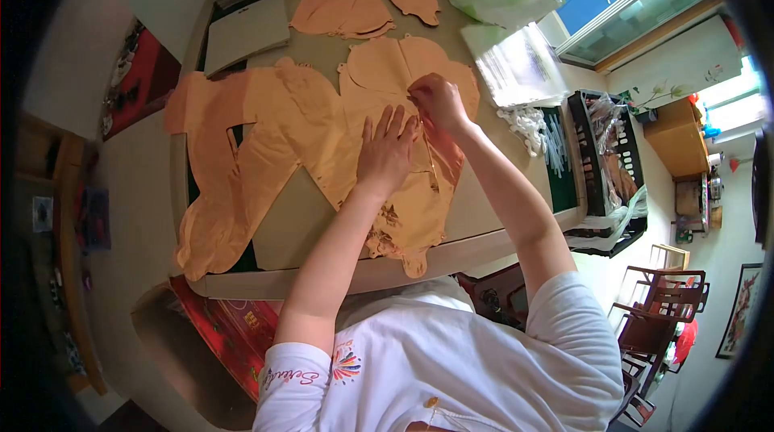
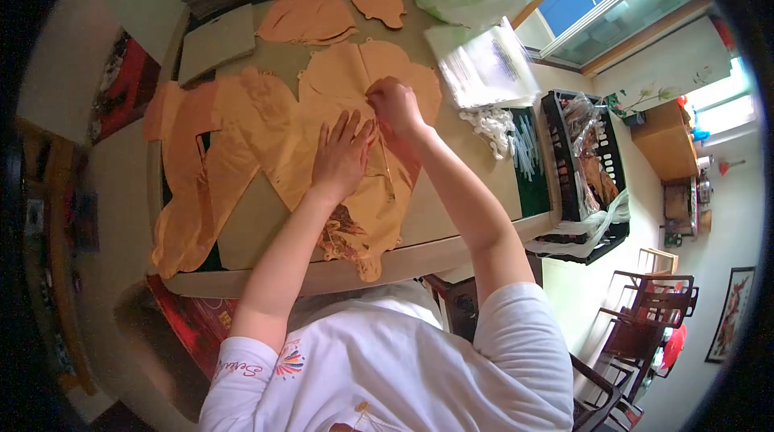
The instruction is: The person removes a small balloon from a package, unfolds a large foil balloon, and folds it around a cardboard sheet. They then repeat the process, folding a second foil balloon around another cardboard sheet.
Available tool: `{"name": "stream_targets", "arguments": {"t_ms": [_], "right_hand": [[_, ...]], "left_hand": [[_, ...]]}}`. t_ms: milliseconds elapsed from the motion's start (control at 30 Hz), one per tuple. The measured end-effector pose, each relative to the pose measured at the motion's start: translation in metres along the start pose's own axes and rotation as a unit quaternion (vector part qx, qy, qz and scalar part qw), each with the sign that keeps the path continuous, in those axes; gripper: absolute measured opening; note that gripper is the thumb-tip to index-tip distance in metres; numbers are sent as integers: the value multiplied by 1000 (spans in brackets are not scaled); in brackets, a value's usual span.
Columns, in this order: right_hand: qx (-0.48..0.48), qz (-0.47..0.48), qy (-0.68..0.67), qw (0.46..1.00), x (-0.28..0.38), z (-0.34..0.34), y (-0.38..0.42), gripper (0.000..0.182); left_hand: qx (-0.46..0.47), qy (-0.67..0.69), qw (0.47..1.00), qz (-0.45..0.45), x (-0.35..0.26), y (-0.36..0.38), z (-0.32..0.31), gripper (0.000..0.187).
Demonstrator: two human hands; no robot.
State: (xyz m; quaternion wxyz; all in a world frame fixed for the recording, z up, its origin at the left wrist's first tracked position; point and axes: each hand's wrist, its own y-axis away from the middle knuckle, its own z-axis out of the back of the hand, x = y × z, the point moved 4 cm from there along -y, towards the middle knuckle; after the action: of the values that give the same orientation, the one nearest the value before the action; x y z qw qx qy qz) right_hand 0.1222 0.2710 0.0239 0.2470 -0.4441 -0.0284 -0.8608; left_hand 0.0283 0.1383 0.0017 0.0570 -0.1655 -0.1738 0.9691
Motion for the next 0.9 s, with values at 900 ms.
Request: {"name": "stream_targets", "arguments": {"t_ms": [900], "right_hand": [[-49, 125, 181, 974, -24, -3, -2, 40]], "left_hand": [[-6, 23, 1000, 15, 1, 3, -4, 42]]}}
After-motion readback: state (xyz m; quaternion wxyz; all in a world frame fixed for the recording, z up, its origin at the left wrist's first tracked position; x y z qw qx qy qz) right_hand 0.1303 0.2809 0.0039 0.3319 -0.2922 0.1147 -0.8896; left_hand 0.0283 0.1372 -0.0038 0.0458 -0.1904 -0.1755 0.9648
